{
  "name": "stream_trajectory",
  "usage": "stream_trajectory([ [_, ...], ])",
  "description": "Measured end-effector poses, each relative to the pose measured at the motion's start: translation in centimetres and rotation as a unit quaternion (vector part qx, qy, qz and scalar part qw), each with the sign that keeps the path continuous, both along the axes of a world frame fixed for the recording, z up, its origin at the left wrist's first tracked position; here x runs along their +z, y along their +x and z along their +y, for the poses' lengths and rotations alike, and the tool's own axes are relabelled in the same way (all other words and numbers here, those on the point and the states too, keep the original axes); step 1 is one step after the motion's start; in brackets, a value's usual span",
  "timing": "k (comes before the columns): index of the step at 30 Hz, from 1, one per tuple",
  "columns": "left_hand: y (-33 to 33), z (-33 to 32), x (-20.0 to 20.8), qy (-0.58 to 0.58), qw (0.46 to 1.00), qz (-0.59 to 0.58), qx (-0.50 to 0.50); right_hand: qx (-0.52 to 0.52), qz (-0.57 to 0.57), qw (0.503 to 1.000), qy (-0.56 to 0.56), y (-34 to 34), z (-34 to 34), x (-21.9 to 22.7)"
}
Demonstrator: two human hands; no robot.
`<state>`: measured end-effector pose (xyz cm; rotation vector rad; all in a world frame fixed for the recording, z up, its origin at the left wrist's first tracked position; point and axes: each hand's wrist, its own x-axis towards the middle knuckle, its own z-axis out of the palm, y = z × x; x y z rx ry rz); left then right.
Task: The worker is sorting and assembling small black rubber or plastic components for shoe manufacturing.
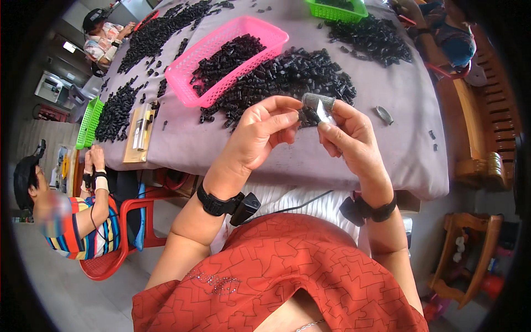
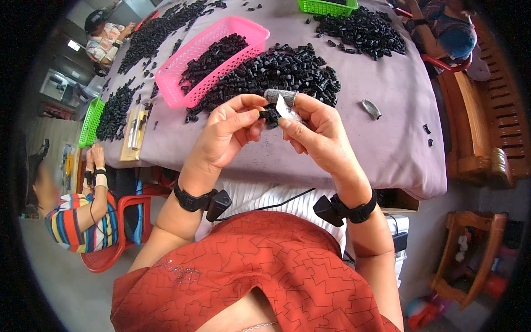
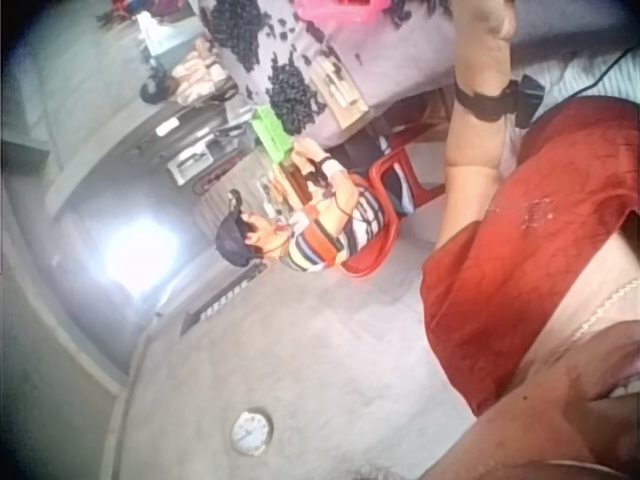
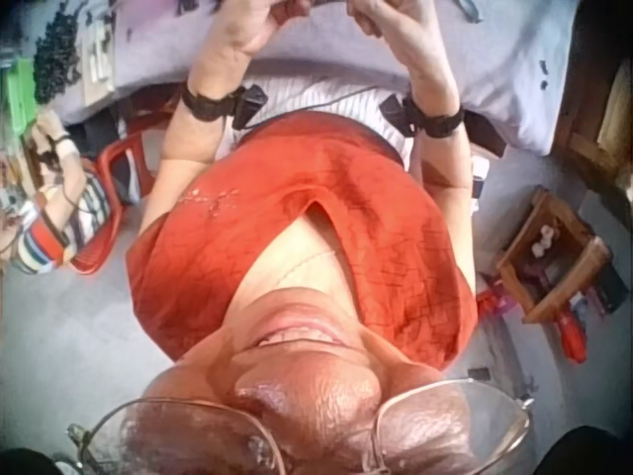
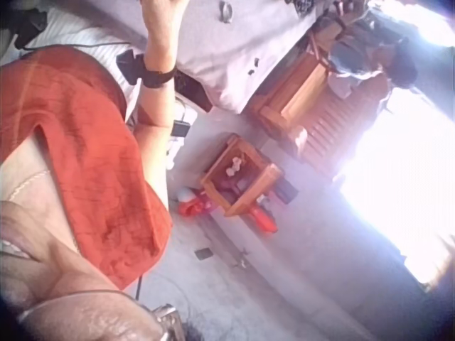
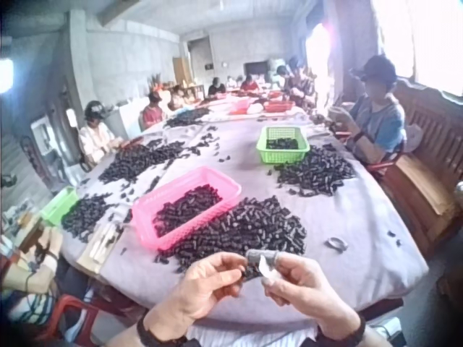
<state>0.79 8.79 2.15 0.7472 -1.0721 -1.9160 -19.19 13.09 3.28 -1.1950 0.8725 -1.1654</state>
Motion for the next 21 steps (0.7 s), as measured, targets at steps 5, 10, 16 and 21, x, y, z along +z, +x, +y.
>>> stream_trajectory([
  [5, 0.6, 0.2, -0.6, -0.028, 0.999, 0.001, 0.040, 0.021, 0.028, 0.999, -0.010, -0.4, 0.0, -0.6],
  [10, -0.2, 0.8, -0.3, -0.047, 0.996, -0.027, 0.072, 0.015, 0.042, 0.999, -0.013, -0.9, -0.1, -1.4],
  [16, -0.6, -0.1, -1.6, 0.001, 0.999, 0.030, 0.033, 0.082, -0.044, 0.994, 0.050, -0.8, 0.0, -2.6],
  [21, -1.6, -0.4, -3.1, 0.067, 0.996, 0.043, 0.036, 0.116, -0.082, 0.987, 0.072, -0.8, -0.7, -3.4],
])
